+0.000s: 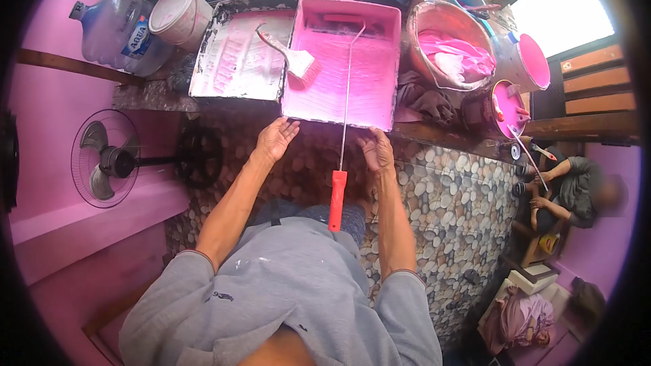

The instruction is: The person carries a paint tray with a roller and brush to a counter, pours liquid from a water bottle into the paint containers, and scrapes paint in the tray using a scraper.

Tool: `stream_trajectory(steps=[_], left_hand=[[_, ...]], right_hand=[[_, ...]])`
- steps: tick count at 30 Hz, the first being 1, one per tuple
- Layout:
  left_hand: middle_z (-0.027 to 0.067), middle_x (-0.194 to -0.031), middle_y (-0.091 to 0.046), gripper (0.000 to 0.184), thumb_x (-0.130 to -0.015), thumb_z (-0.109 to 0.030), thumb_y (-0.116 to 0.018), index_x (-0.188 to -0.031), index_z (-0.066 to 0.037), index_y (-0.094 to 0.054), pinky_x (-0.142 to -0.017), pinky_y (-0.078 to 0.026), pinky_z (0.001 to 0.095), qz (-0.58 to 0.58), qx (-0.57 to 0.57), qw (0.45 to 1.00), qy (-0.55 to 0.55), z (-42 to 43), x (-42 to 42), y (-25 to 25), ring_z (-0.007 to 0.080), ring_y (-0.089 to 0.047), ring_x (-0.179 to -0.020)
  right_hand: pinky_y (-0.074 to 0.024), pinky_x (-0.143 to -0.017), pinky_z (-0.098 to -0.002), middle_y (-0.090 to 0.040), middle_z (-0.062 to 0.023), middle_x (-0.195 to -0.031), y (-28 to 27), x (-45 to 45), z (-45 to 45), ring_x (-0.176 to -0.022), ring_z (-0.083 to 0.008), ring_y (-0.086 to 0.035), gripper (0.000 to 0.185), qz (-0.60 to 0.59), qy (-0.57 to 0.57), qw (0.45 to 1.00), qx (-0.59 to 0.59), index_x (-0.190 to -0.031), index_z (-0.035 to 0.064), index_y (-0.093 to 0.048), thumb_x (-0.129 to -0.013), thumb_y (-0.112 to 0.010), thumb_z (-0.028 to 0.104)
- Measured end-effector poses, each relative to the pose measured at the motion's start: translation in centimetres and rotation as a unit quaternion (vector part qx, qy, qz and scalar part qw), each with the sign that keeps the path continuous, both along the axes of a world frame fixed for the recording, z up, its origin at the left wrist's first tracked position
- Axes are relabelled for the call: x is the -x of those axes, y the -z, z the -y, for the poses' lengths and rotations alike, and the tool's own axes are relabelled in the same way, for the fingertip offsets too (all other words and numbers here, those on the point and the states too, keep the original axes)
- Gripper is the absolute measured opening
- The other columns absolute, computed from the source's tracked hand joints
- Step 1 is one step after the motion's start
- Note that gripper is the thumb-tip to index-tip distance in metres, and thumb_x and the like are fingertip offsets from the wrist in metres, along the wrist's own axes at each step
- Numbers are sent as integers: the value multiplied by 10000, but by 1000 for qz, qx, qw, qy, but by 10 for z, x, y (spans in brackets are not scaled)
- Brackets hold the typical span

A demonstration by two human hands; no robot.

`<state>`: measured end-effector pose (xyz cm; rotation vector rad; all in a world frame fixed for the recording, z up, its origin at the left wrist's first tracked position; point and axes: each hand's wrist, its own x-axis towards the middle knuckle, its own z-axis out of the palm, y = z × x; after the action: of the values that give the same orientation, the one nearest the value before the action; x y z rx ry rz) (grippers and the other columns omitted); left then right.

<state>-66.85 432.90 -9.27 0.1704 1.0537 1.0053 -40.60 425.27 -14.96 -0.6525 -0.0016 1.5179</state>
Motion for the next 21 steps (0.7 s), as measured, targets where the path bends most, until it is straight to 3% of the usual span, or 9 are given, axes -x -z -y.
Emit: stream_trajectory(steps=[7, 8, 9, 12, 14, 16, 18, 19, 21], left_hand=[[146, -1034, -501, 192, -839, -55, -554, -998, 4, -464, -840, -496, 394, 18, 30, 999, -21, 1, -1, 0, 295, -578, -971], [151, -1098, -475, 209, -842, -63, -543, -1019, -3, -450, -850, -486, 400, 17, 32, 999, -12, 0, 0, 0, 289, -567, -996], [151, -1098, -475, 209, -842, -63, -543, -1019, -3, -450, -850, -486, 400, 19, 28, 999, -10, 0, 2, -1, 289, -567, -996], [157, -1159, -466, 239, -843, -128, -550, -1038, -24, -460, -858, -469, 404, 31, 29, 999, 16, -3, 4, -1, 277, -562, -1009], [151, -1214, -436, 334, -839, -199, -562, -1103, -44, -427, -890, -447, 407, 32, 34, 998, 52, 4, 8, -7, 278, -523, -1071], [143, -1187, -470, 362, -828, -221, -573, -1120, -49, -447, -873, -447, 398, 8, 39, 996, 76, 21, 19, 2, 267, -540, -1043], [118, -1143, -525, 389, -814, -244, -588, -1140, -63, -478, -837, -455, 386, -49, 47, 987, 146, 41, 39, 21, 259, -566, -994], [101, -1126, -545, 387, -812, -246, -592, -1142, -72, -490, -818, -464, 385, -80, 44, 978, 187, 54, 54, 34, 261, -577, -973], [93, -1032, -601, 374, -785, -245, -594, -1116, -85, -527, -767, -481, 346, -252, 35, 921, 297, 84, 85, 60, 221, -603, -912]], right_hand=[[-464, -827, -420, -565, -31, -996, -3, -3, 13, -915, -220, -563, 132, 30, -16, 999, 21, -960, 81, -578, -845, -589, 143], [-444, -894, -398, -585, -143, -1104, 2, -5, 18, -1036, -274, -559, 323, 71, -42, 996, 20, -1107, 33, -506, -870, -549, 249], [-444, -894, -398, -585, -143, -1104, 2, -5, 25, -1036, -274, -559, 323, 73, -40, 996, 16, -1107, 33, -506, -870, -549, 249], [-449, -879, -361, -518, -169, -1196, 4, -7, 53, -1048, -281, -546, 584, 120, -64, 987, 89, -1256, 17, -384, -839, -576, 379], [-436, -899, -356, -501, -185, -1213, 20, -11, 87, -1071, -288, -531, 638, 150, -55, 977, 138, -1279, -7, -359, -834, -578, 393], [-487, -791, -330, -563, -164, -1112, 56, -15, 134, -939, -264, -588, 533, 250, -74, 936, 236, -1168, -16, -460, -826, -584, 375], [-459, -486, -272, -601, -57, -702, 119, -20, 204, -578, -150, -560, 282, 385, -63, 881, 268, -769, 50, -583, -811, -572, 328], [-438, -472, -292, -558, -64, -574, 134, -30, 237, -547, -136, -552, 311, 576, -231, 722, 306, -633, 42, -585, -788, -578, 312], [-416, -458, -383, -602, -140, -579, 159, -26, 310, -538, -218, -592, 225, 723, -341, 504, 327, -591, 18, -613, -706, -573, 207]])
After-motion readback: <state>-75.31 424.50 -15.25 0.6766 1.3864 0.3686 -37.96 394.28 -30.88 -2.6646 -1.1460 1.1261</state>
